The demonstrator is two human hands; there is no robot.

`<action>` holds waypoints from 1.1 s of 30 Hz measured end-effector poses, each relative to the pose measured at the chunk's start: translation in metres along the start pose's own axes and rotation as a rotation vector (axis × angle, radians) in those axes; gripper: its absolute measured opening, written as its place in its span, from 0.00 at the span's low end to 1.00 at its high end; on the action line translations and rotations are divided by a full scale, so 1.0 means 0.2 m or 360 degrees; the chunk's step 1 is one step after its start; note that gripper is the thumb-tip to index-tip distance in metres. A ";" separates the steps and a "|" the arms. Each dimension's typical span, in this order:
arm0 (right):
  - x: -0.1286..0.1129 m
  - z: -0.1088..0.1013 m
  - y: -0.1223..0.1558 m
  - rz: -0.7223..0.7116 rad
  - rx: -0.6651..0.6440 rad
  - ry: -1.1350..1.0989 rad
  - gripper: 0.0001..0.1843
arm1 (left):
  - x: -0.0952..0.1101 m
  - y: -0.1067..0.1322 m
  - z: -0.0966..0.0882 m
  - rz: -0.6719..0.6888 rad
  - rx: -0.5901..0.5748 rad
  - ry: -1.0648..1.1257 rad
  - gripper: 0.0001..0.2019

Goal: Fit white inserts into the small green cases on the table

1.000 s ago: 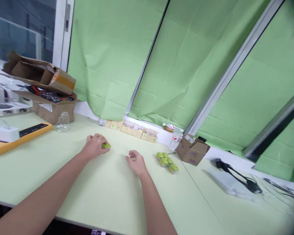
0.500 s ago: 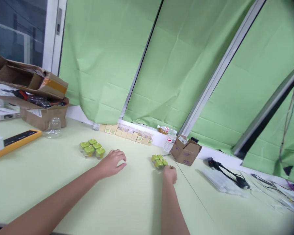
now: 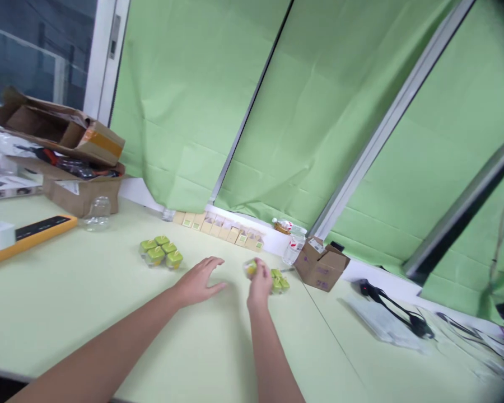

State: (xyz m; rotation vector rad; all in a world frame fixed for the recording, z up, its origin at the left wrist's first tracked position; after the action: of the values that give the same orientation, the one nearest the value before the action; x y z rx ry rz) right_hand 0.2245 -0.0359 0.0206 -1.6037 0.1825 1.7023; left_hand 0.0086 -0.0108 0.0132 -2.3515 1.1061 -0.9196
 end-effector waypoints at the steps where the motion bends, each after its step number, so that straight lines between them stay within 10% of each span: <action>1: 0.01 0.10 0.06 0.0022 -0.0123 -0.0016 0.24 | 0.00 0.01 0.00 -0.0016 -0.0008 0.0018 0.30; 8: 0.02 0.33 0.32 -0.0123 -0.0754 0.0154 0.19 | -0.10 0.01 0.03 -0.0222 -0.0175 -0.0083 0.28; 16: 0.09 0.27 0.25 0.0460 -0.0261 -0.0296 0.21 | -0.18 0.02 0.08 -0.0372 -0.0203 -0.0242 0.23; 20: 0.10 0.26 0.24 0.0773 -0.0337 -0.0495 0.19 | -0.19 0.01 0.07 -0.0499 -0.0204 -0.0361 0.25; 26: 0.02 0.25 0.25 0.0893 -0.0643 -0.0562 0.25 | -0.08 0.00 -0.05 -0.0082 0.0082 -0.0317 0.27; 33: -0.02 0.23 0.26 0.1016 -0.0913 -0.0549 0.20 | 0.01 0.00 -0.09 0.0067 -0.0014 -0.0197 0.25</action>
State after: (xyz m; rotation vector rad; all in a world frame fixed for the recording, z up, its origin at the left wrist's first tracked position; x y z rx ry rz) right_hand 0.1562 -0.0462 0.0129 -1.7135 0.0278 2.6845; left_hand -0.0036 -0.0128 0.0275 -2.3481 1.1074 -0.7451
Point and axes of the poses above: each hand's wrist, its own y-axis away from the middle knuckle, its own z-axis out of the palm, x = y × z, the point moved 1 cm from there along -y, towards the middle knuckle, and after that the axes turned 14 degrees about -y, right-handed, at the moved point
